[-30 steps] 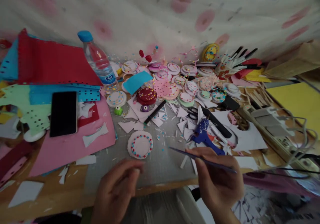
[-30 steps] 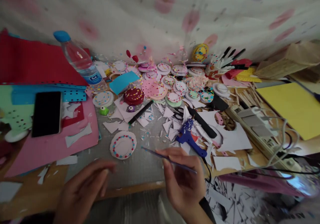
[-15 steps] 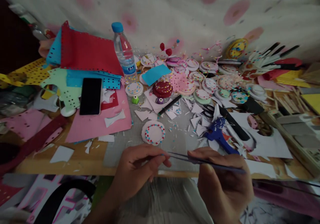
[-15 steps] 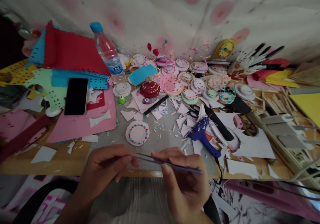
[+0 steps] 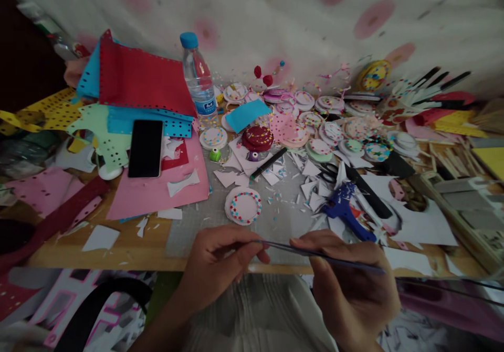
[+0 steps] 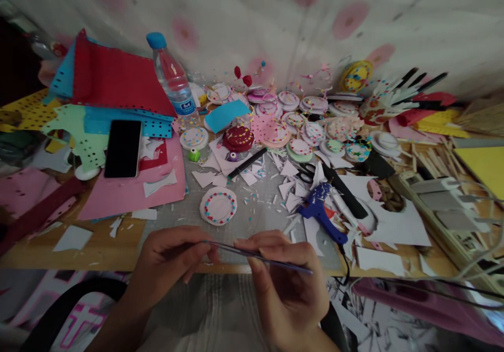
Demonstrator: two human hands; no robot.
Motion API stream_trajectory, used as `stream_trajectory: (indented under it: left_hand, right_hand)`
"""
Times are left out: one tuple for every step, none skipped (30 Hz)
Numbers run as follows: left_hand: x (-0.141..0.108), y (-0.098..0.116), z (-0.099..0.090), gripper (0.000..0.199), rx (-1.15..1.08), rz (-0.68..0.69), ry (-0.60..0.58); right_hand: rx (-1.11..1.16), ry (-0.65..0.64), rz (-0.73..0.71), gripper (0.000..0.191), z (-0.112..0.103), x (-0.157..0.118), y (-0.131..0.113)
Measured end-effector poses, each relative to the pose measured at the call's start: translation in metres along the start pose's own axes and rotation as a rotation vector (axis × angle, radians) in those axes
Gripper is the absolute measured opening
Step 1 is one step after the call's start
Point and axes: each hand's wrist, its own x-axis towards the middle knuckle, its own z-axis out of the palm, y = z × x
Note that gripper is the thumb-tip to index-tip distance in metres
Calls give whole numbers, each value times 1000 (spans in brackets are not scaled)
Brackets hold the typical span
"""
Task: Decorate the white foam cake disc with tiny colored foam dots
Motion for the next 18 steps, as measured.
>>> stream_trajectory:
  left_hand:
    - [1, 0, 0, 13, 3, -6, 0]
    - [1, 0, 0, 14, 6, -12, -3]
    - [2, 0, 0, 14, 6, -18, -2]
    - [2, 0, 0, 14, 0, -24, 2]
    - [3, -1, 1, 14, -14, -27, 7]
    - [3, -3, 3, 15, -29, -28, 10]
    - [3, -4, 5, 17, -44, -29, 9]
    - [3, -6, 7, 22, -56, -28, 0]
    - [2, -7, 10, 27, -58, -29, -15]
    - [2, -9, 14, 33, -47, -29, -35]
    - [1, -10, 18, 39, -25, -26, -44]
    - [1, -11, 21, 44, 4, -21, -37]
    - [1, -12, 25, 47, 35, -20, -14]
    - [1, -12, 28, 48, 64, -26, 19]
    - [1, -12, 30, 47, 86, -37, 54]
    - [1, -13, 32, 45, 98, -52, 85]
    - [1, -14, 34, 43, 102, -67, 108]
    - [1, -15, 34, 40, 98, -80, 126]
  right_hand:
    - [4, -6, 1, 20, 0, 0, 0]
    - [6, -10, 1, 21, 0, 1, 0]
    - [6, -10, -6, 21, 0, 1, 0]
    - [3, -4, -26, 22, -1, 1, 0]
    - [-8, -3, -61, 25, -3, 1, 1]
    - [-30, -14, -113, 29, -6, 0, 2]
    - [-68, -45, -170, 34, -11, -1, 4]
    - [-122, -101, -223, 39, -15, -2, 6]
    - [-188, -179, -263, 43, -20, -4, 9]
    - [-257, -269, -299, 46, -24, -5, 12]
    - [-323, -358, -328, 45, -26, -7, 14]
    - [-380, -429, -365, 42, -28, -8, 17]
    - [-423, -470, -410, 37, -28, -8, 20]
    - [-453, -477, -460, 32, -27, -9, 22]
    - [-473, -462, -507, 27, -25, -8, 24]
    - [-489, -440, -536, 23, -23, -8, 25]
    - [-505, -420, -549, 20, -21, -8, 26]
    - [-519, -400, -557, 18, -20, -9, 27]
